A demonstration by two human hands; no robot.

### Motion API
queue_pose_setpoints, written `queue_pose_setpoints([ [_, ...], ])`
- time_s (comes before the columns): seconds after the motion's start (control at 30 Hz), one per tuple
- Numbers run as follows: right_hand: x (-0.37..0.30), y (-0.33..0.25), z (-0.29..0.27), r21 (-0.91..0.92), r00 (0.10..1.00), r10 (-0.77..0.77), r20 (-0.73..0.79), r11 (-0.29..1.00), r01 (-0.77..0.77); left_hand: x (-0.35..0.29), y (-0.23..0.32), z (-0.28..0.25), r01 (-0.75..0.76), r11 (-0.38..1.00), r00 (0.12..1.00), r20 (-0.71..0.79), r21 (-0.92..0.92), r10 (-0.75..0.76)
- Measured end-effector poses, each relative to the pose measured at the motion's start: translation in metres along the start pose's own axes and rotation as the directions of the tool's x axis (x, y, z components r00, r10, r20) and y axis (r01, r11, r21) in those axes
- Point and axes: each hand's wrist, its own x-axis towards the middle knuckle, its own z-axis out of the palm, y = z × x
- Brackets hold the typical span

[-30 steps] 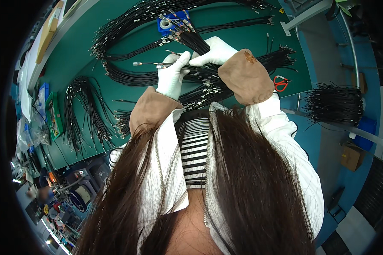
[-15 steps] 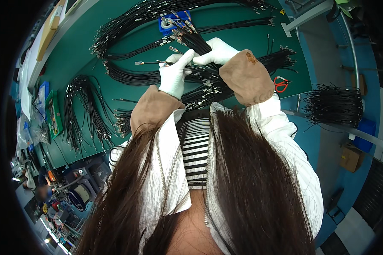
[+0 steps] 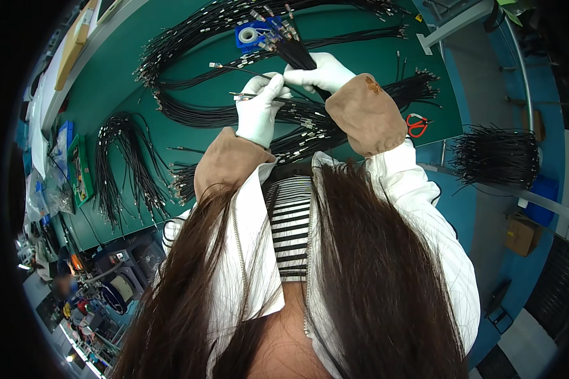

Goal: Assembling and organizing multiple electrical wire harnesses at an electronics workbench.

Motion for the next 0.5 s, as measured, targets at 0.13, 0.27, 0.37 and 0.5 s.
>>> queue_pose_setpoints([
  [0.13,0.0,0.002,0.01,-0.062,0.996,-0.05,0.073,0.997,0.055,0.003,-0.001,-0.003,0.022,0.999,0.998,-0.064,0.032,-0.02],
  [0.27,0.002,0.006,0.006,-0.082,0.997,-0.023,0.08,0.996,0.029,0.006,-0.007,-0.004,0.004,1.0,0.996,-0.094,0.017,-0.002],
  [0.37,-0.005,-0.006,0.013,-0.107,0.997,-0.015,0.076,0.994,0.023,0.005,-0.007,-0.007,0.01,0.999,0.996,-0.086,0.032,-0.007],
  [0.5,0.002,0.004,0.009,-0.192,0.997,-0.081,0.009,0.978,0.081,0.001,-0.002,0.0,-0.056,0.998,0.996,-0.064,-0.015,0.055],
])
